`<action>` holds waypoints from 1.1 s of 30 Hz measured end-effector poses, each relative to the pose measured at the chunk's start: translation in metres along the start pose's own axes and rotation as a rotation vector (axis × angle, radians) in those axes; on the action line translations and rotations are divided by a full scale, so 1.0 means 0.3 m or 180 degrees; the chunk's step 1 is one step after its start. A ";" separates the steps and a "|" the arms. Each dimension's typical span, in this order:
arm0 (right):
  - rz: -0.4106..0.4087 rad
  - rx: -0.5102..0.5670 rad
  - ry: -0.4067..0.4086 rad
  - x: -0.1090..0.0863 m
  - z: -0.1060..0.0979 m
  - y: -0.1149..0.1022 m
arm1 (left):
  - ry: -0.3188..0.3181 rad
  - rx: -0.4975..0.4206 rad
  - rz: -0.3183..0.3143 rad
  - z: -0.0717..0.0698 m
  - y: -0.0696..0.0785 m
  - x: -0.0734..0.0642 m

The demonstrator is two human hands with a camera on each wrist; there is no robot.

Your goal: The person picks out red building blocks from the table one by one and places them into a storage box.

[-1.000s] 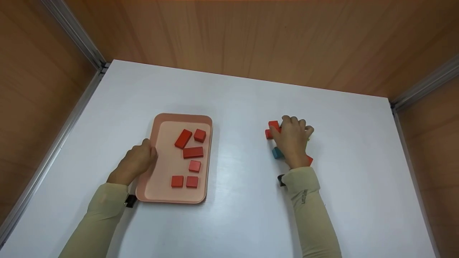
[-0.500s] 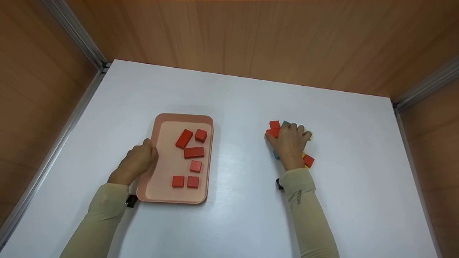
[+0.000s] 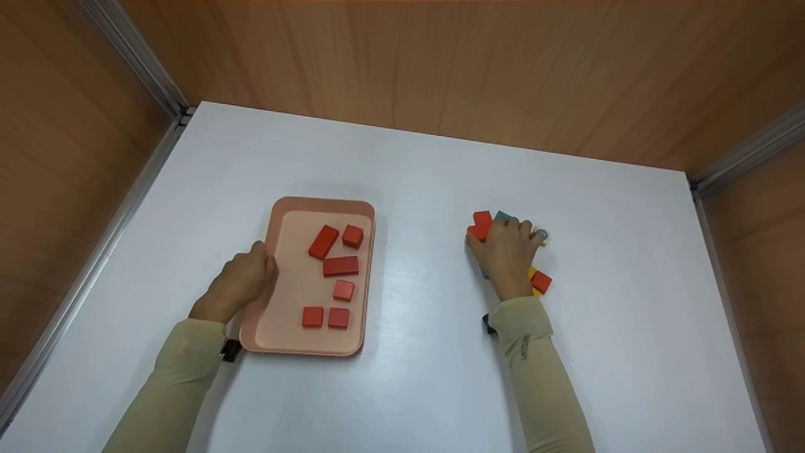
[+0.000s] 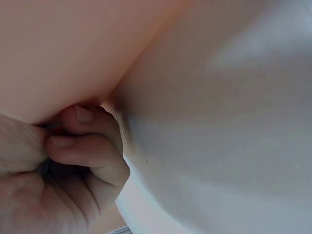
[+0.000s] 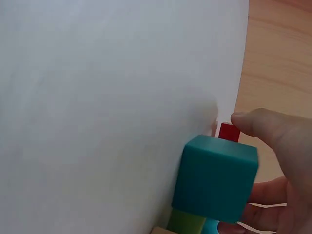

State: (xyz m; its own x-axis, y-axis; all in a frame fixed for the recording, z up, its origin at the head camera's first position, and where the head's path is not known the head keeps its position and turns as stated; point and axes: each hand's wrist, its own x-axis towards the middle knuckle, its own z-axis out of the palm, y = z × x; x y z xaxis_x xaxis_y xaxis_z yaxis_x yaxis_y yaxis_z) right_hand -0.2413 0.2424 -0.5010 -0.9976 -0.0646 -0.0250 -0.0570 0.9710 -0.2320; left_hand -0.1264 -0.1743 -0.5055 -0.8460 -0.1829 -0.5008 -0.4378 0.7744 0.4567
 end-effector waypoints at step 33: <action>-0.1829 0.0175 -0.0007 -0.168 -0.020 -0.567 | -0.0038 -0.0181 -0.0020 0.012 0.014 0.003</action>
State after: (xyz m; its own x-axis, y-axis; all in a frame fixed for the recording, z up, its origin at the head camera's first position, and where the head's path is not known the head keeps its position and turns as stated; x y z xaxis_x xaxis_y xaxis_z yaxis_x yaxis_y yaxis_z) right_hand -0.1817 0.0820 -0.4545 -0.8070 -0.5787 0.1180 -0.5876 0.7666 -0.2590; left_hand -0.1279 -0.1690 -0.5068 -0.8396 -0.1804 -0.5124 -0.4601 0.7375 0.4944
